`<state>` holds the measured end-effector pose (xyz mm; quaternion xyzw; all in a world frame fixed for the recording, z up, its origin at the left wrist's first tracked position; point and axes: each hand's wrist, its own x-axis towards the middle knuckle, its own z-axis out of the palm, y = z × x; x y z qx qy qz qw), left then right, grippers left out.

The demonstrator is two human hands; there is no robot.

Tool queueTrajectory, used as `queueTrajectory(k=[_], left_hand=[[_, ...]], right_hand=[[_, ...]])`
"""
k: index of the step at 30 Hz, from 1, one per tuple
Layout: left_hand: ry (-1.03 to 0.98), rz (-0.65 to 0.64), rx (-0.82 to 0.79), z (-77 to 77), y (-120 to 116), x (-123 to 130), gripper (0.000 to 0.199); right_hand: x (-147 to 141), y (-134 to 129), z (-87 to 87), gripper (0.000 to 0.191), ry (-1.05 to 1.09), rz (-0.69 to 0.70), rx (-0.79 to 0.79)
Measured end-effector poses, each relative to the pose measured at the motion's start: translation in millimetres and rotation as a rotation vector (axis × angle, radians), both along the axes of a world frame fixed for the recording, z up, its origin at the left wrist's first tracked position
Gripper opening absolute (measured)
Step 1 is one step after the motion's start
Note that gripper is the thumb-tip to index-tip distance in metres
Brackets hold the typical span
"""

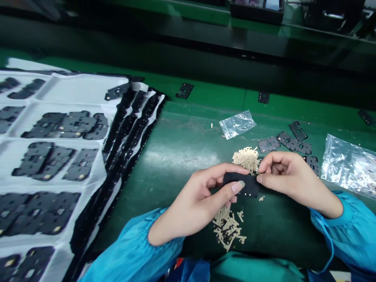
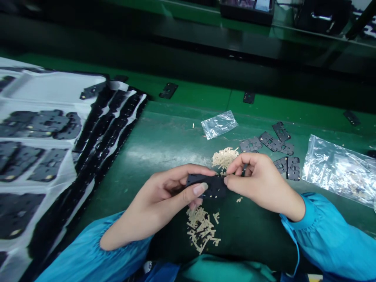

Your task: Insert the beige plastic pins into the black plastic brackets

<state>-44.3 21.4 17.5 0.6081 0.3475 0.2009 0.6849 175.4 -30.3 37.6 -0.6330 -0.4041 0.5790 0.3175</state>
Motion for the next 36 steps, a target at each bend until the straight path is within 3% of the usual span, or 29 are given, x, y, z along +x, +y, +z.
queueTrajectory(k=[4,7,17,26,30,36], left_hand=[[0.033,0.023,0.023,3.8,-1,-1,0.019],[0.017,0.042,0.029,5.7,-1,-2,0.018],[-0.017,0.051,-0.017,4.3,-1,-1,0.016],[0.012,0.063,-0.019,4.3,-2,-2,0.018],[0.005,0.112,0.025,2.1,-3,0,0.018],[-0.031,0.27,0.146,-2.5,-9,5,0.016]], right_hand=[[0,-2,-2.2,0.023,-0.119,-0.055,0.075],[5,-1,-1.3,0.024,-0.072,-0.044,0.103],[9,2,0.7,0.016,0.11,0.084,0.019],[8,3,1.9,0.02,0.112,0.108,-0.02],[3,0,-0.2,0.02,0.136,0.077,-0.022],[-6,-6,-5.3,0.015,0.181,-0.057,0.117]])
